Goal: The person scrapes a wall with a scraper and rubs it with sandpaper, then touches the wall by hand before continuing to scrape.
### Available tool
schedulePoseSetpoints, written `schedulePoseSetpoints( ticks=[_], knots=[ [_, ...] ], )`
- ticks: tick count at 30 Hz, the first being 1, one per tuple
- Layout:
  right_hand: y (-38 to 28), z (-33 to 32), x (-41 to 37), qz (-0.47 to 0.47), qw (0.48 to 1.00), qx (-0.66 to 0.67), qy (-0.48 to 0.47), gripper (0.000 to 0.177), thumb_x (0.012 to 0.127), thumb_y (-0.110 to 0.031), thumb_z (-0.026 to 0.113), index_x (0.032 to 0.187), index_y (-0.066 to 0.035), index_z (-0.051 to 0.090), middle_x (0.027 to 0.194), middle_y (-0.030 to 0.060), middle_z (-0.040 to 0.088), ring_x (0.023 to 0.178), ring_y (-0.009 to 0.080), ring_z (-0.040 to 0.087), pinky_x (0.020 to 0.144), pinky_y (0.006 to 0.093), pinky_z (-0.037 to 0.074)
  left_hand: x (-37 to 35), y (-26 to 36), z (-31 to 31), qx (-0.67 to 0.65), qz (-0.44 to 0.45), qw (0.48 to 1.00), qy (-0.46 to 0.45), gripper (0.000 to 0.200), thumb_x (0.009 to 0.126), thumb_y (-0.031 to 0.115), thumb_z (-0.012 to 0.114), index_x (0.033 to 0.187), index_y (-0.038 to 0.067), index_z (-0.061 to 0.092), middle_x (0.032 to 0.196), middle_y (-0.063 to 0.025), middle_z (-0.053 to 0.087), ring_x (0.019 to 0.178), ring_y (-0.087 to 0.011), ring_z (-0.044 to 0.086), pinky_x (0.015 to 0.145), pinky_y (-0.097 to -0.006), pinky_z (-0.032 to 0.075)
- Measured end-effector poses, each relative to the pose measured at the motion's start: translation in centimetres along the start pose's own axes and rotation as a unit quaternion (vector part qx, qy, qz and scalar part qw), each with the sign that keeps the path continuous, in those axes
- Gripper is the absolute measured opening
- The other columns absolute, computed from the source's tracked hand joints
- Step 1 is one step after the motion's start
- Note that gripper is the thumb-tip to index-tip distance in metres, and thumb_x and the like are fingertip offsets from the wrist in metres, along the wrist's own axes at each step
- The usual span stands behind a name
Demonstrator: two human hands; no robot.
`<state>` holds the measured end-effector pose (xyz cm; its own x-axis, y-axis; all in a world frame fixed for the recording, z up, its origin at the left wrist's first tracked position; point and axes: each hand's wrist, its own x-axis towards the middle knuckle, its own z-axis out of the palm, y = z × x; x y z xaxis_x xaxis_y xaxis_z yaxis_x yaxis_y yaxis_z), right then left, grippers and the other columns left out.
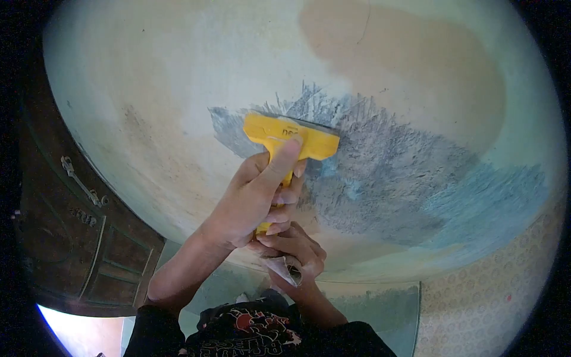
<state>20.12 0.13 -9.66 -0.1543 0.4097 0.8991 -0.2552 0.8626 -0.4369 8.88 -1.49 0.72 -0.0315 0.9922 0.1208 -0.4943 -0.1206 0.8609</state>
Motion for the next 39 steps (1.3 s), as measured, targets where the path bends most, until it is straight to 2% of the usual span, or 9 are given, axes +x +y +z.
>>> schedulePoseSetpoints(
  ticks=[5,7,17,19,22,23,25,37,39],
  knots=[
    [-0.3,-0.1,0.4,-0.028,0.999,-0.009,-0.014,0.028,0.070,-0.002,0.085,0.091,-0.001,0.067,0.081,0.0165,0.071,0.076,0.0256,0.070,0.066,0.0319,0.054,0.0,0.3,-0.3,-0.008,-0.011,1.000,-0.013,0.042,0.100,0.052,0.050,0.087,0.012,0.049,0.059,0.0069,0.033,0.041,-0.0032,0.029,0.036,-0.0193,0.026],
    [0.0,-0.2,-0.6,0.055,0.998,-0.012,0.001,0.027,0.070,-0.001,0.085,0.091,-0.001,0.067,0.082,0.0168,0.071,0.078,0.0264,0.070,0.067,0.0319,0.055,0.1,0.0,-0.4,0.005,0.003,1.000,-0.010,0.042,0.100,0.052,0.050,0.087,0.012,0.049,0.059,0.0069,0.033,0.041,-0.0032,0.029,0.036,-0.0192,0.026],
    [0.2,0.6,-0.4,0.037,0.999,0.011,0.016,0.025,0.071,0.001,0.084,0.088,-0.001,0.067,0.084,0.0164,0.071,0.079,0.0255,0.070,0.069,0.0311,0.055,-0.2,0.7,-0.4,0.013,-0.014,1.000,-0.008,0.043,0.099,0.052,0.051,0.088,0.011,0.050,0.060,0.0065,0.033,0.041,-0.0034,0.028,0.036,-0.0189,0.026],
    [-0.1,0.8,0.3,0.003,1.000,-0.017,-0.004,0.022,0.083,-0.015,0.081,0.088,-0.005,0.062,0.084,0.0102,0.072,0.080,0.0195,0.069,0.076,0.0311,0.056,-0.2,0.6,-0.6,0.008,-0.024,1.000,-0.013,0.043,0.099,0.052,0.051,0.088,0.010,0.050,0.060,0.0064,0.034,0.041,-0.0033,0.028,0.036,-0.0188,0.025],
    [-0.8,0.4,0.2,0.052,0.998,-0.016,-0.015,0.023,0.083,-0.017,0.081,0.088,-0.005,0.061,0.084,0.0102,0.072,0.079,0.0194,0.069,0.075,0.0310,0.056,0.1,0.3,-0.9,-0.003,0.015,0.999,-0.050,0.043,0.099,0.052,0.052,0.088,0.010,0.050,0.059,0.0060,0.034,0.041,-0.0037,0.029,0.036,-0.0196,0.025],
    [-0.6,0.5,0.0,0.050,0.999,-0.014,-0.012,0.023,0.083,-0.017,0.081,0.088,-0.005,0.061,0.084,0.0102,0.072,0.079,0.0194,0.069,0.075,0.0310,0.056,0.0,0.1,-0.7,0.009,0.004,1.000,-0.026,0.043,0.099,0.052,0.052,0.087,0.010,0.050,0.059,0.0059,0.034,0.041,-0.0035,0.029,0.036,-0.0199,0.025],
    [0.1,0.6,-0.5,0.035,0.999,0.006,0.009,0.023,0.070,0.002,0.084,0.087,-0.001,0.069,0.084,0.0147,0.071,0.076,0.0229,0.069,0.066,0.0299,0.054,0.1,0.4,-0.6,0.023,-0.001,1.000,-0.007,0.043,0.099,0.052,0.052,0.087,0.011,0.050,0.059,0.0057,0.033,0.041,-0.0033,0.028,0.036,-0.0202,0.025],
    [0.5,0.7,0.0,-0.014,1.000,0.000,-0.001,0.027,0.070,0.001,0.085,0.090,-0.001,0.067,0.083,0.0141,0.070,0.079,0.0234,0.069,0.067,0.0315,0.055,-0.1,0.4,-0.9,-0.014,-0.015,1.000,-0.024,0.042,0.100,0.051,0.050,0.087,0.011,0.049,0.060,0.0056,0.034,0.040,-0.0034,0.027,0.035,-0.0199,0.026],
    [0.2,0.5,-1.0,0.046,0.999,0.007,0.008,0.024,0.073,-0.004,0.084,0.088,-0.003,0.065,0.084,0.0123,0.071,0.081,0.0206,0.069,0.072,0.0312,0.055,0.4,-0.2,-0.7,0.006,0.005,1.000,0.008,0.042,0.100,0.051,0.049,0.087,0.011,0.048,0.061,0.0055,0.035,0.040,-0.0036,0.027,0.035,-0.0200,0.026]
  ],
)
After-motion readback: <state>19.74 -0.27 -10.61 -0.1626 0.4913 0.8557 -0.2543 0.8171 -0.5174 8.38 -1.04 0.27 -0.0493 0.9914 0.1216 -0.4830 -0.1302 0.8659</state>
